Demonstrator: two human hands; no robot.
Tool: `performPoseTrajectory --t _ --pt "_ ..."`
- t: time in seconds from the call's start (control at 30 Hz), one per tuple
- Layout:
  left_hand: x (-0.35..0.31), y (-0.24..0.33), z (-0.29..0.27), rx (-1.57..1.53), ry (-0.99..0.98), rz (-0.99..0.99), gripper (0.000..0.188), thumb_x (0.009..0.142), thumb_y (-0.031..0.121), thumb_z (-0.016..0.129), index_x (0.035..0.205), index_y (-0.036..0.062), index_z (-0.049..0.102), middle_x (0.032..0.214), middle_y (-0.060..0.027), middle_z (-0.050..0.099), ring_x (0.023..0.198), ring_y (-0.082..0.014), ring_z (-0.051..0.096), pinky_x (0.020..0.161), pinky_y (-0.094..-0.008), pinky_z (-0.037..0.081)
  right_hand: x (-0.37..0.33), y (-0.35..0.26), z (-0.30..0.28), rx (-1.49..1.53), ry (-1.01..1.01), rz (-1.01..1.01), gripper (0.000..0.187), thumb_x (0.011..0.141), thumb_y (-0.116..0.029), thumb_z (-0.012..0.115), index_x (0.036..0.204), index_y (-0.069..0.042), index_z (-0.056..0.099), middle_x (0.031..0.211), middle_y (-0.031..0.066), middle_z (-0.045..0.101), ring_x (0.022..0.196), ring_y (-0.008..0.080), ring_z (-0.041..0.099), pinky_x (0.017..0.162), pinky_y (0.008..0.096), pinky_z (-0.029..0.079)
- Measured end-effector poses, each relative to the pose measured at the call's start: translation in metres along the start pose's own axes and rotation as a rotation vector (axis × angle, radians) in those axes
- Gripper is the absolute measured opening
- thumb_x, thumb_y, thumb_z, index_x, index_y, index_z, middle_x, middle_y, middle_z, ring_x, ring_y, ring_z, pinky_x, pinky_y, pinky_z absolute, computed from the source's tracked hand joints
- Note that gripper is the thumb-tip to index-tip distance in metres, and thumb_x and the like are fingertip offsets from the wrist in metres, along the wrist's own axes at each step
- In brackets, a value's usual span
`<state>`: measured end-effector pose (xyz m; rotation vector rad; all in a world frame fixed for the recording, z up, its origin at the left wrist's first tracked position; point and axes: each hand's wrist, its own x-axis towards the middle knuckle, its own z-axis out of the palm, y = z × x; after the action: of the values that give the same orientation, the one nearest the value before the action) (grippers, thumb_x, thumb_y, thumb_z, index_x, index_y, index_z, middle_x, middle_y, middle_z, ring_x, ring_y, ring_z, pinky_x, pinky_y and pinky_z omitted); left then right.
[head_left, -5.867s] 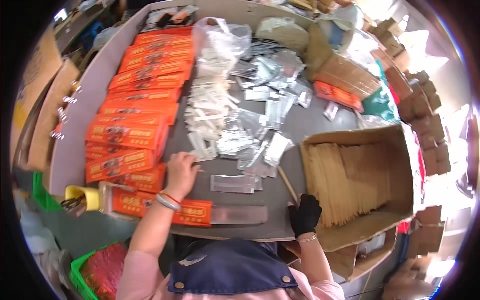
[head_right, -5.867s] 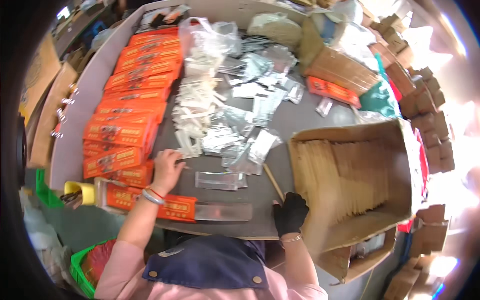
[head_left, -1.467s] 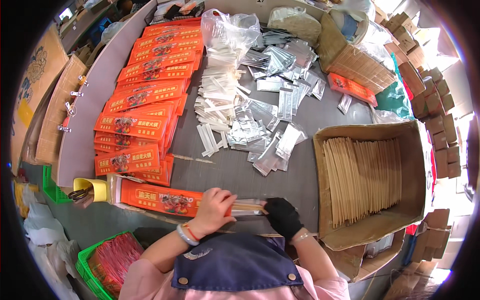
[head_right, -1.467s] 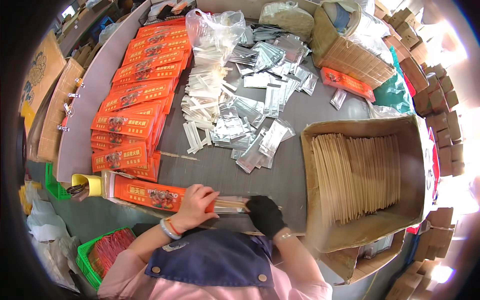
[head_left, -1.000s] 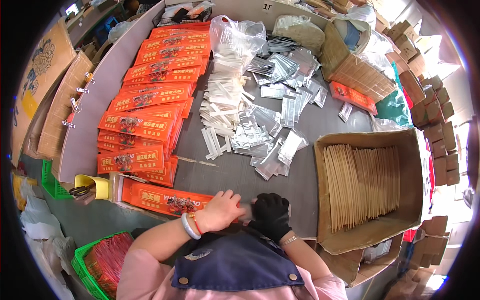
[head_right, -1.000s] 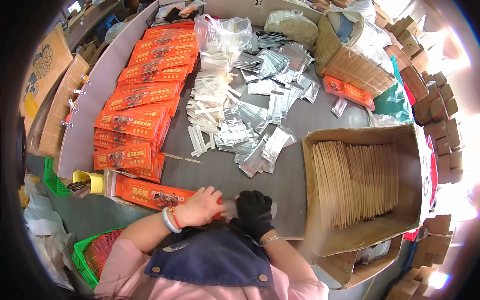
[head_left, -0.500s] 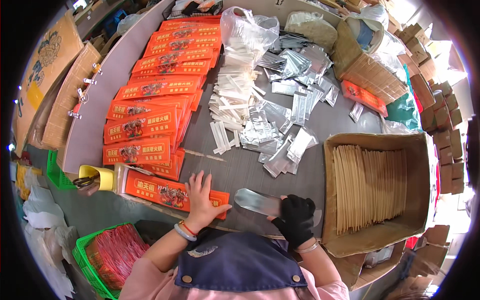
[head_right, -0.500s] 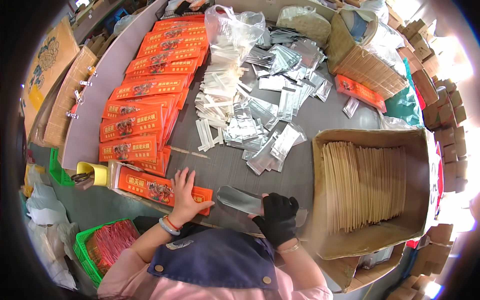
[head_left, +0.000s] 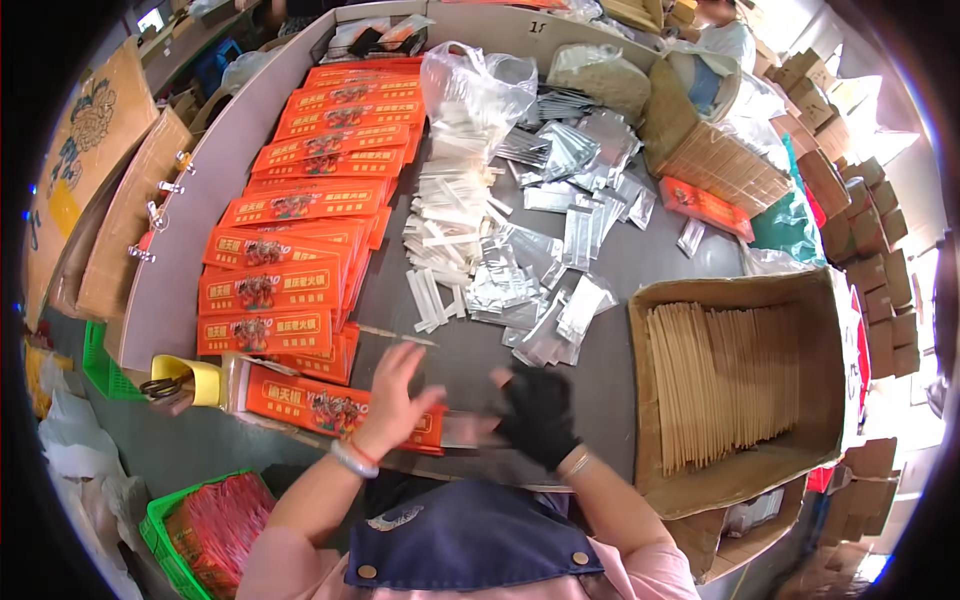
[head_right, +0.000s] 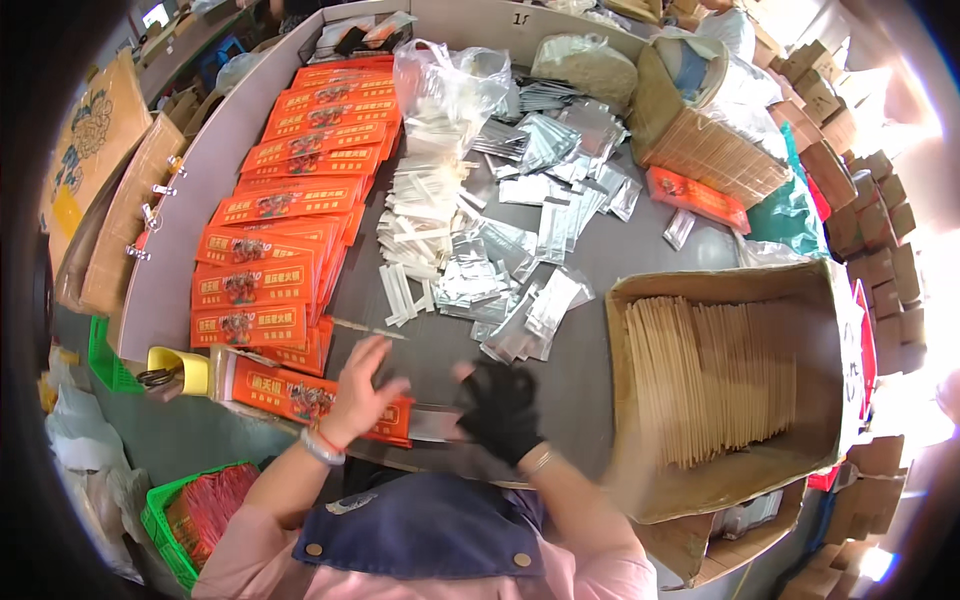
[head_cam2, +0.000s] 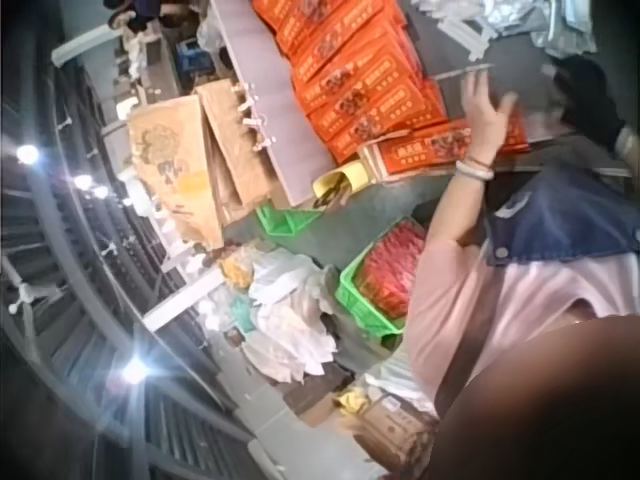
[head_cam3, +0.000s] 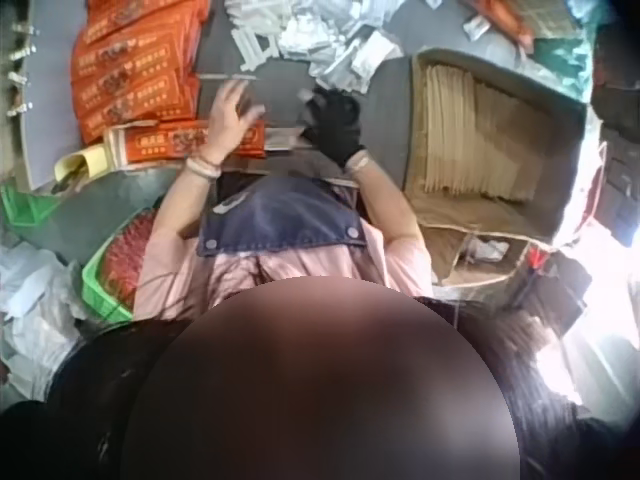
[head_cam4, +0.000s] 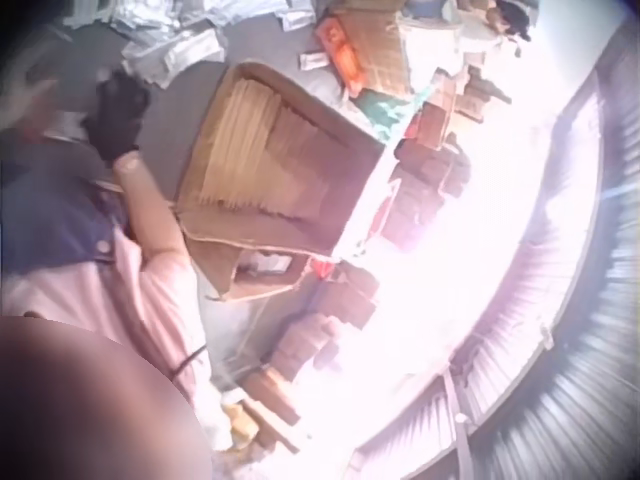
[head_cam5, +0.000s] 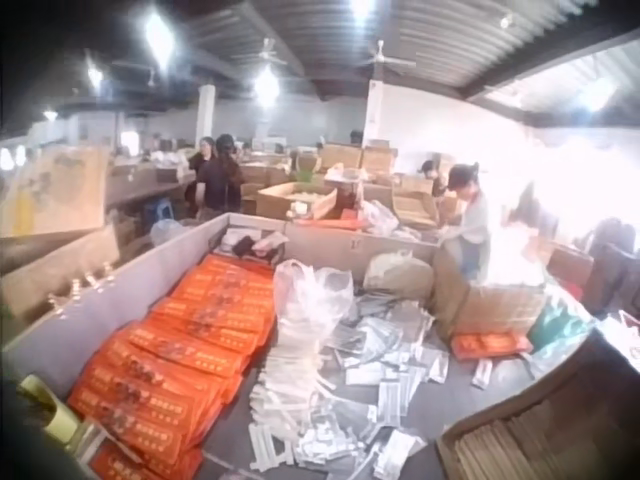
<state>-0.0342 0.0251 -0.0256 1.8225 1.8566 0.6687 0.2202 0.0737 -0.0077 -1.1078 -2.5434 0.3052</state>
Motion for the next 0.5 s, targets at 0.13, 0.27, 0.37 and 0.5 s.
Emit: performPoseTrajectory --t 0.13,0.27,0.37,0.5 --pt "0.067 -0.019 0.008 -0.009 0.268 0.051 0.029 0.079 0.014 0.075 0.103 0.0039 0.063 0.104 -0.0142 0.058 0.101 -0.0353 0.055 0.087 -0.0452 0.044 0.036 0.087 -0.016 -0.174 0.270 0.277 0.058 0.079 -0.035 0.073 0.127 -0.008 0.057 0.124 0.0195 0.056 0.111 0.0395 0.054 0.095 0.0489 0.043" --pt "0.078 -0.024 0.015 0.092 0.224 0.156 0.010 0.080 0.009 0.071 0.082 0.0050 0.062 0.081 -0.0112 0.058 0.081 -0.0336 0.057 0.073 -0.0451 0.046 0.029 0.101 0.006 -0.138 0.112 0.324 0.058 0.080 -0.033 0.072 0.128 -0.005 0.056 0.127 0.0206 0.055 0.113 0.0412 0.053 0.092 0.0491 0.046" --pt "0.074 -0.019 0.010 0.184 0.187 0.228 0.007 0.082 0.009 0.068 0.084 0.0046 0.062 0.081 -0.0121 0.059 0.081 -0.0340 0.058 0.071 -0.0448 0.047 0.025 0.041 0.001 -0.079 -0.055 0.581 0.058 0.083 -0.030 0.071 0.131 -0.004 0.053 0.130 0.0209 0.054 0.118 0.0387 0.052 0.097 0.0470 0.045" --pt "0.071 -0.003 -0.001 0.130 0.164 0.276 0.007 0.083 0.007 0.066 0.085 0.0033 0.062 0.079 -0.0134 0.060 0.078 -0.0351 0.059 0.069 -0.0444 0.048 -0.002 0.028 -0.011 0.180 0.115 0.485 0.059 0.087 -0.027 0.068 0.137 -0.005 0.047 0.129 0.0199 0.054 0.123 0.0375 0.048 0.104 0.0439 0.040"
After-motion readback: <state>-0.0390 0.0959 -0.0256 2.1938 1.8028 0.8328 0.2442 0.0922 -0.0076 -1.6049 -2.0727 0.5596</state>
